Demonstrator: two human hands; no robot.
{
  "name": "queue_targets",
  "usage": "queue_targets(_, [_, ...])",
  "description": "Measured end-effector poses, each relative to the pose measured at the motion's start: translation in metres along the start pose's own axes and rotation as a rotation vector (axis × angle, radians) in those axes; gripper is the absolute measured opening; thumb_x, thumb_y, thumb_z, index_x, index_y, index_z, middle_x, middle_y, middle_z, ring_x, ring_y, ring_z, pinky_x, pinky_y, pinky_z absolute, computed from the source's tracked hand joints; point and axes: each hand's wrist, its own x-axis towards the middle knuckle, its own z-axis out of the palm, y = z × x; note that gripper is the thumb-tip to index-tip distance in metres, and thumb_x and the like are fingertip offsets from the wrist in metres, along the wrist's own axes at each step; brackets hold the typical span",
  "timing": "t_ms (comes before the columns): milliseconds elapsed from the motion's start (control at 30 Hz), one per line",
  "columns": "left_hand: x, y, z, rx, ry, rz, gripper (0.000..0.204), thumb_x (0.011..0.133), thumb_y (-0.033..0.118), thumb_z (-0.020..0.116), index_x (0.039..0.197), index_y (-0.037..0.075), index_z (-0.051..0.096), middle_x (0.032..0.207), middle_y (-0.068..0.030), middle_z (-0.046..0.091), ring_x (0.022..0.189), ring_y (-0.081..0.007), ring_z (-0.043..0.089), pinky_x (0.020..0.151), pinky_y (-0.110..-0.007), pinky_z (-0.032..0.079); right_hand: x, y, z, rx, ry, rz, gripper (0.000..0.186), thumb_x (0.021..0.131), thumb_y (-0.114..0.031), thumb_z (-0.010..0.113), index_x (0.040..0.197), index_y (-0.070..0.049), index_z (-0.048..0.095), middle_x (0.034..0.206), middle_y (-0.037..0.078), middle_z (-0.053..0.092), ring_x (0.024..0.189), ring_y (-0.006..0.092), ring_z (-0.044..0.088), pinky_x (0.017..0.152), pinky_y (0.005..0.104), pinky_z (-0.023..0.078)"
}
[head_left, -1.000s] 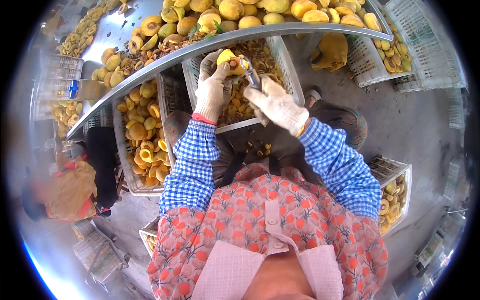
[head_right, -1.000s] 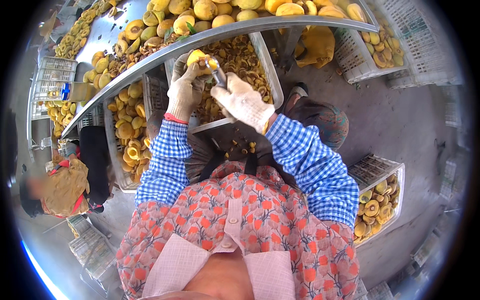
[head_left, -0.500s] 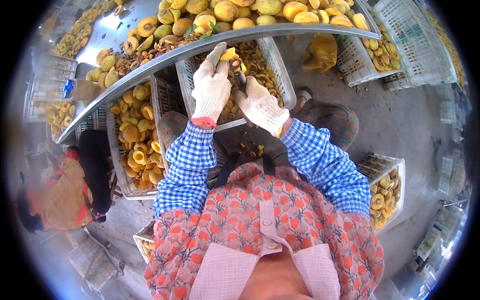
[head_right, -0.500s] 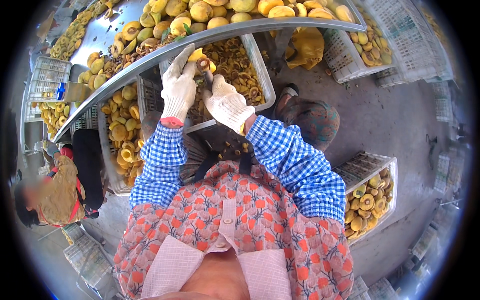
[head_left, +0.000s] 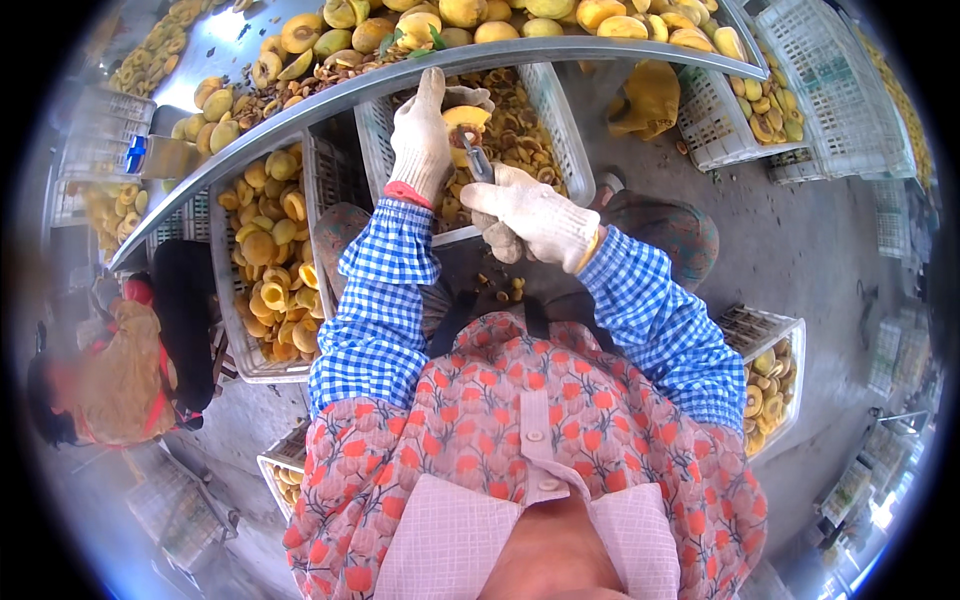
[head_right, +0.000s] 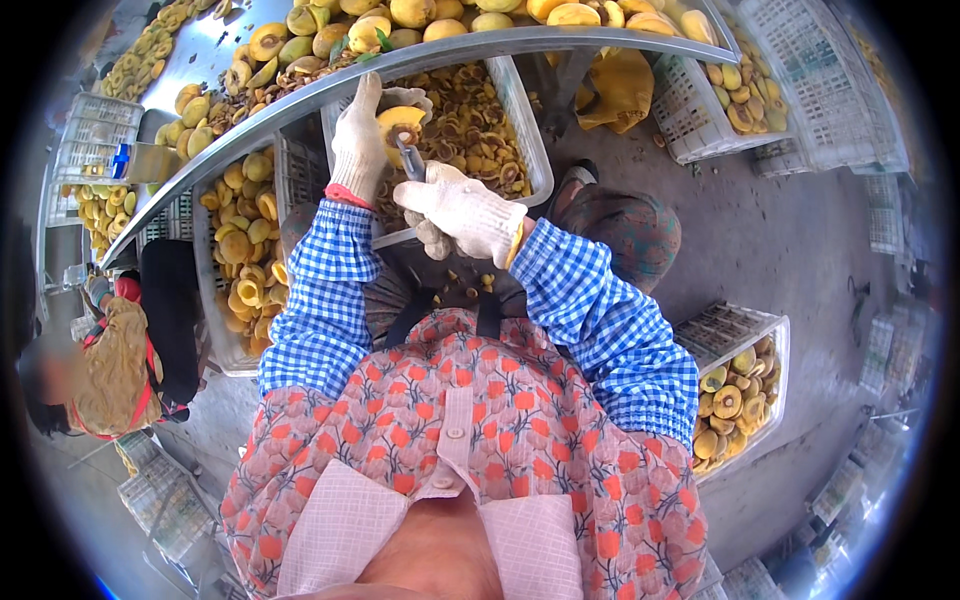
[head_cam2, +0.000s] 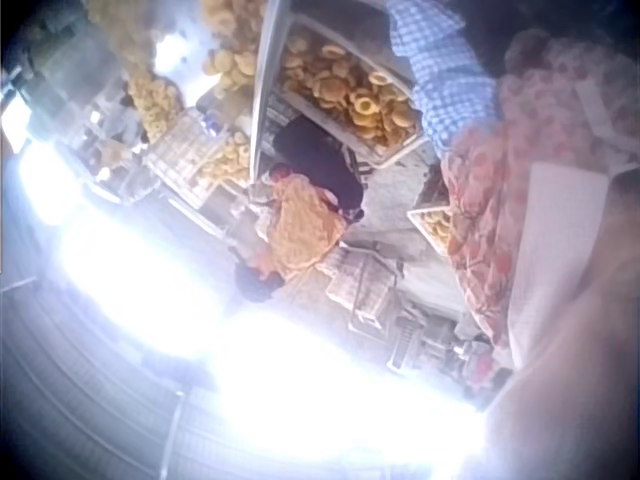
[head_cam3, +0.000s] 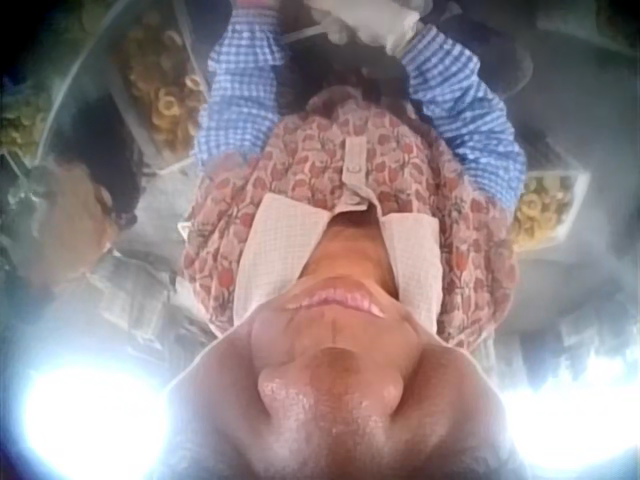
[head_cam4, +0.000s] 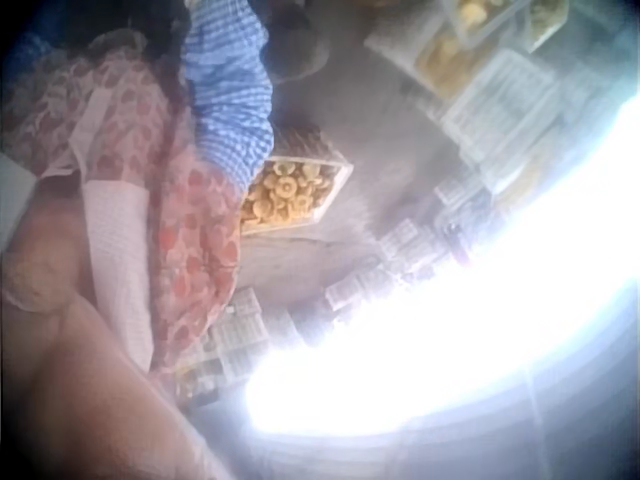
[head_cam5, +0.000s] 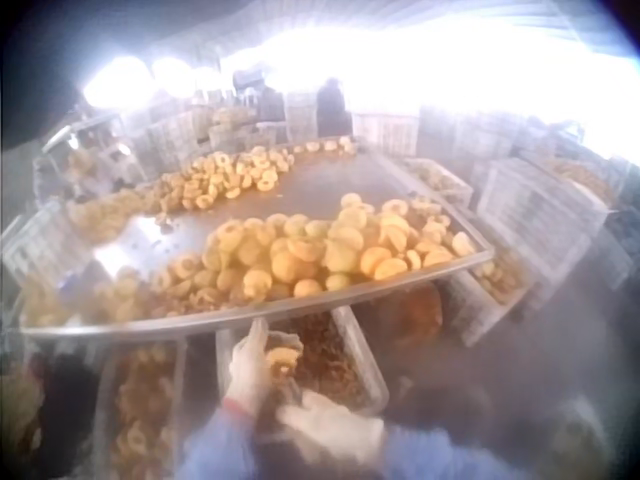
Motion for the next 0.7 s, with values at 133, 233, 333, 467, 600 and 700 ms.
queue_targets(133, [0.005, -0.001, -0.003, 0.041, -0.074, 0.042, 0.052, 0.102, 0.042, 0.049, 0.099, -0.007, 0.067, 0.088, -0.0168, 0.072, 0.077, -0.0231, 0.071, 0.056, -0.026, 0.055, -0.006, -0.009, -0.001, 0.313, -0.160, 0.085, 0.019, 0.094, -0.019, 0.056, 0.080, -0.009, 0.049, 0.060, -0.003, 0.041, 0.044, 0.0071, 0.036, 0.038, 0.0247, 0.027])
queue_targets(233, [0.006, -0.002, 0.003, 0.158, -0.013, 0.092, 0.052, 0.102, 0.039, 0.048, 0.086, -0.006, 0.069, 0.082, -0.0162, 0.072, 0.071, -0.0233, 0.070, 0.057, -0.025, 0.055, -0.002, -0.010, 0.005, 0.230, -0.062, 0.132, 0.015, 0.096, -0.016, 0.055, 0.084, -0.008, 0.053, 0.061, -0.007, 0.039, 0.043, 0.0035, 0.032, 0.037, 0.0222, 0.026])
queue_targets(333, [0.010, -0.005, -0.003, -0.018, -0.084, -0.036, 0.050, 0.104, 0.037, 0.045, 0.100, -0.009, 0.064, 0.085, -0.0183, 0.071, 0.074, -0.0282, 0.071, 0.060, -0.034, 0.058, 0.000, -0.003, -0.006, 0.491, -0.252, 0.141, 0.012, 0.098, -0.015, 0.054, 0.087, -0.009, 0.052, 0.061, -0.009, 0.037, 0.042, 0.0006, 0.031, 0.037, 0.0194, 0.024])
queue_targets(467, [0.009, -0.007, 0.003, -0.286, -0.086, -0.264, 0.051, 0.105, 0.041, 0.038, 0.103, -0.005, 0.061, 0.087, -0.0197, 0.069, 0.069, -0.0325, 0.068, 0.064, -0.039, 0.059, 0.007, 0.007, -0.011, 0.231, -0.216, -0.004, 0.015, 0.098, -0.020, 0.057, 0.090, -0.010, 0.049, 0.061, -0.007, 0.041, 0.042, 0.0038, 0.036, 0.037, 0.0210, 0.029])
queue_targets(600, [0.034, -0.039, -0.029, -0.705, -0.316, -0.393, 0.057, 0.105, 0.050, 0.028, 0.104, 0.003, 0.060, 0.089, -0.0165, 0.067, 0.078, -0.0357, 0.065, 0.080, -0.053, 0.055, 0.014, 0.025, -0.011, -0.284, -0.018, -0.296, 0.021, 0.096, -0.025, 0.058, 0.098, -0.007, 0.047, 0.063, -0.001, 0.047, 0.045, 0.0095, 0.045, 0.039, 0.0264, 0.037])
queue_targets(700, [0.036, -0.036, -0.029, -0.755, 0.104, -0.403, 0.056, 0.104, 0.052, 0.031, 0.110, 0.004, 0.060, 0.099, -0.0154, 0.067, 0.092, -0.0347, 0.065, 0.090, -0.056, 0.052, 0.018, 0.032, -0.024, -0.262, 0.079, -0.371, 0.026, 0.096, -0.024, 0.057, 0.111, -0.005, 0.049, 0.067, 0.000, 0.049, 0.046, 0.0097, 0.046, 0.042, 0.0274, 0.039])
